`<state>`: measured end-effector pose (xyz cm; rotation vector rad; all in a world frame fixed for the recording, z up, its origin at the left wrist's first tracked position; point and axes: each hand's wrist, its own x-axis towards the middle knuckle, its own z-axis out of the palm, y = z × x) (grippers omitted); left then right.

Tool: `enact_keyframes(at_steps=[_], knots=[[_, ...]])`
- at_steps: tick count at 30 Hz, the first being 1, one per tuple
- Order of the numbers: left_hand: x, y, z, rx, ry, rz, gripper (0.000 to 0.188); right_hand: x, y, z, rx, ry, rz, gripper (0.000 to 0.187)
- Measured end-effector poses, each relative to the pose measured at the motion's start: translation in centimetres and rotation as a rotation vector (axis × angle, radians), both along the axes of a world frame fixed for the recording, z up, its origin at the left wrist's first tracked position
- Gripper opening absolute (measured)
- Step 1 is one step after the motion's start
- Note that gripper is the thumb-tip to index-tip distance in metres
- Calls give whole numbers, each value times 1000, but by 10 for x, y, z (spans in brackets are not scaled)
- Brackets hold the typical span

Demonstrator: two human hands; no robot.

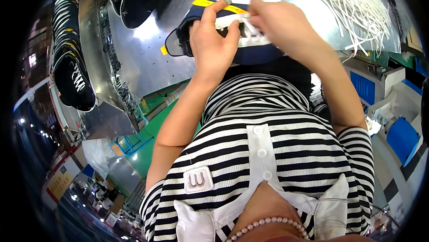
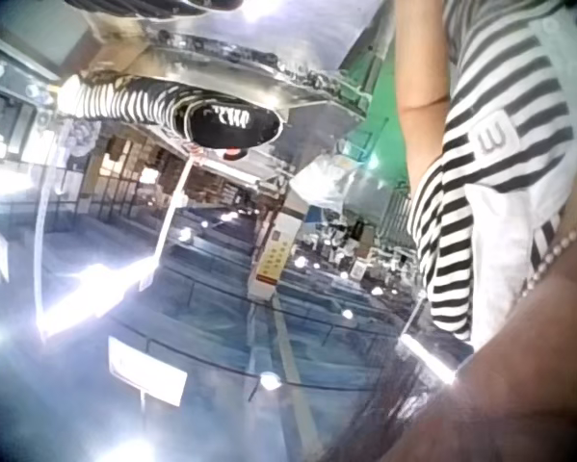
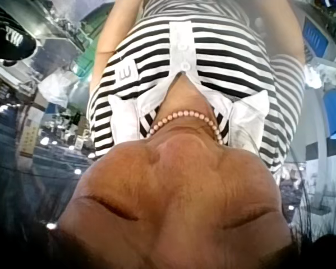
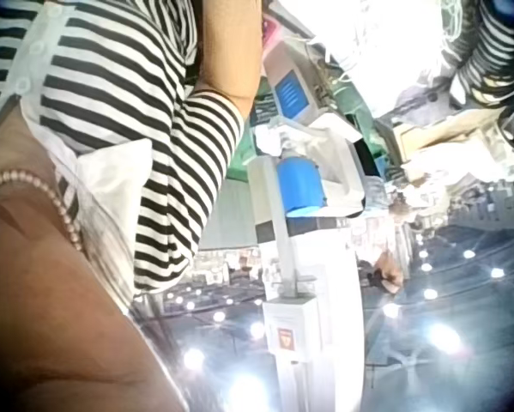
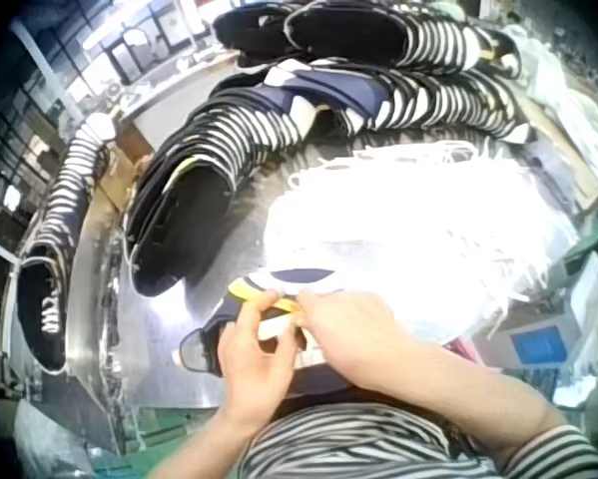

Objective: The person laces a blue and white sneaker by threading white shoelaces through the eyelets. They pull the laces tight and arrange them neatly across the shoe's tongue. The person repeats this process for multiple shoes on a metal table.

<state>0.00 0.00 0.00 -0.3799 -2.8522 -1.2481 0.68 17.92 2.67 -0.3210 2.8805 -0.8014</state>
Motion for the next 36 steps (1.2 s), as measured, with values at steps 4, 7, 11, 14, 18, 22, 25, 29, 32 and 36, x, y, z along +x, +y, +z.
enact_keyframes(at_steps=[4, 7, 11, 14, 18, 22, 25, 29, 32, 36], knots=[[3, 3, -4, 365, -272, -4, 47, 31, 34, 10, -248, 29, -225, 22], [-6, 15, -4, 269, -107, -1, 53, 23, 21, -27, -567, 51, -349, 22], [-20, 11, 6, 467, -346, -30, 61, 15, 9, -50, -609, 213, -525, 23], [-23, -6, 33, 604, -623, -192, 65, 10, 13, -51, -880, 269, -559, 19], [-26, -5, 33, 592, -682, -111, 59, 21, 14, -42, -607, 412, -164, 29], [-24, -1, 32, 573, -688, -168, 49, 11, 0, -43, -423, 523, -80, 26], [-27, -1, 25, 667, -638, -115, 45, 14, 2, -32, -509, 443, -99, 24], [-37, 5, 24, 538, -604, -48, 46, 43, -9, -4, -774, 538, 241, 19], [-42, 9, 24, 538, -604, -79, 46, 42, -10, -19, -681, 438, 29, 19], [-35, 3, 31, 293, -405, -181, 48, 48, -1, -24, -748, 204, -38, 18]])
